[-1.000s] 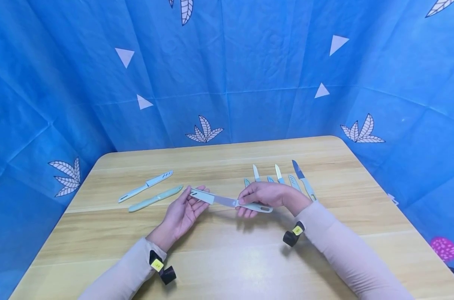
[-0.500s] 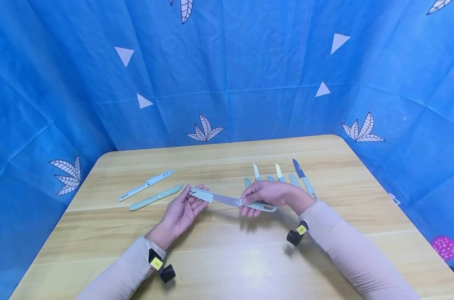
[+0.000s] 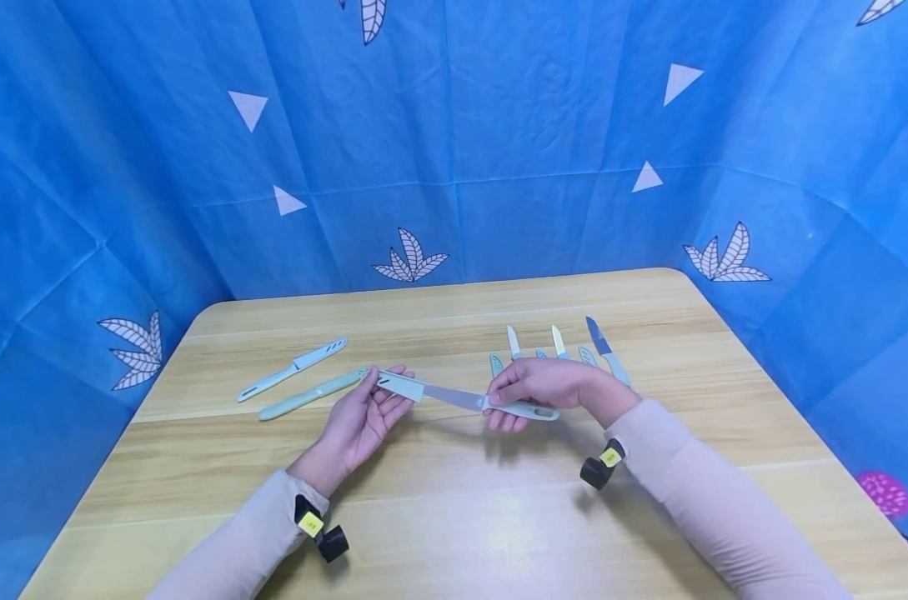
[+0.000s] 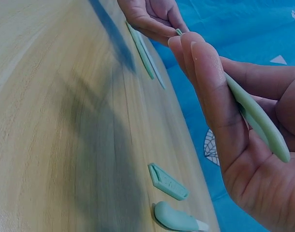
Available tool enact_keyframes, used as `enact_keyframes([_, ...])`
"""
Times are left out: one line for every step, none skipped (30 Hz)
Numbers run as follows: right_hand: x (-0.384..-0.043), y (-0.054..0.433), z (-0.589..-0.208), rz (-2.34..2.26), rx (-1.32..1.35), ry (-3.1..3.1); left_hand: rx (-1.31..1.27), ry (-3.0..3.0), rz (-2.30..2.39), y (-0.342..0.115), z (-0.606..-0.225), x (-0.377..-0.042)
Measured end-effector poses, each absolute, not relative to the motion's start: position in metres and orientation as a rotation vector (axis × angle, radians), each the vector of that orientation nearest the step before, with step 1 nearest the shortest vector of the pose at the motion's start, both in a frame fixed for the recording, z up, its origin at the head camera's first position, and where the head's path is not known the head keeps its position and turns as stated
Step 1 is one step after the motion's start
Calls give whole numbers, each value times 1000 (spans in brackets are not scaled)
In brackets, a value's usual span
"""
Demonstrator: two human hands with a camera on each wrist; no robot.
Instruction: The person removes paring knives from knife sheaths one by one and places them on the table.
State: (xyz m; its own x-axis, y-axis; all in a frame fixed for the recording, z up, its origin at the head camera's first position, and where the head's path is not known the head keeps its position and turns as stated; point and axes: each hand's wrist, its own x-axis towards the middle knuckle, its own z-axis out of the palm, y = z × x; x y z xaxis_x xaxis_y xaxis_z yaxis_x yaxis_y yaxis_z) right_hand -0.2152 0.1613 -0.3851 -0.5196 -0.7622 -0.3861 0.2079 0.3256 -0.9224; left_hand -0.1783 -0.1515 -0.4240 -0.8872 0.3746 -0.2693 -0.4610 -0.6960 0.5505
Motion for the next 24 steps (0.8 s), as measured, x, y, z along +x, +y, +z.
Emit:
enact_keyframes([-215,162,-384,-1346,-505,1694,-185,878,2529,-152,-423,-178])
enact_keyframes([-215,162,-384,-1345,-505,1696,-182,884,2529,-152,-423,-178])
enact_keyframes([-215,162,-383,-1342,-508,1696,-175,887,2529,-153,-423,-178])
enact_keyframes([-215,162,-383,-1345,-507,1695,-174,888,2530,-153,-423,-179])
enact_keyframes([-214,163,-382,-1346,-508,1693,-174,888,2531,-153,-422,-179])
enact_keyframes([-214,163,-382,-1346,-510,1694,-170,885,2532,-154,-422,-179])
enact_keyframes([-214,163,-381,-1347,-510,1694,-166,889,2533,-154,-422,-179])
enact_keyframes([-214,164,-381,-1347,-511,1696,-162,888,2533,-154,-422,-179])
enact_keyframes([-213,164,-380,-1346,-512,1696,-161,888,2531,-154,-421,-180])
enact_keyframes([-213,164,-380,-1343,-516,1702,-165,888,2533,-154,-421,-180])
enact_keyframes([-213,164,-379,-1341,-518,1707,-167,889,2535,-155,-420,-180])
enact_keyframes([-213,165,-378,-1339,-520,1711,-168,890,2536,-155,-420,-180])
enact_keyframes([-213,165,-378,-1339,-517,1709,-169,891,2538,-156,-419,-181])
enact_keyframes([-212,166,-377,-1338,-514,1706,-169,887,2539,-156,-419,-181])
enact_keyframes([-212,166,-377,-1342,-508,1697,-172,889,2541,-157,-418,-181])
enact_keyframes([-212,166,-376,-1349,-501,1691,-171,896,2541,-158,-418,-181])
enact_keyframes([-211,167,-375,-1356,-495,1682,-168,902,2539,-158,-417,-181])
enact_keyframes([-211,168,-374,-1362,-490,1672,-165,908,2536,-159,-417,-181])
enact_keyframes([-211,168,-374,-1370,-486,1661,-160,913,2532,-159,-416,-181])
enact_keyframes([-211,168,-373,-1379,-482,1653,-152,918,2528,-160,-416,-182])
enact_keyframes([-210,168,-372,-1386,-480,1647,-152,926,2523,-160,-415,-182])
enact_keyframes([-210,169,-371,-1390,-479,1645,-146,933,2517,-160,-415,-182])
enact_keyframes([-210,169,-370,-1390,-480,1645,-142,936,2513,-161,-414,-182])
enact_keyframes([-210,169,-369,-1391,-477,1645,-141,936,2511,-161,-413,-182])
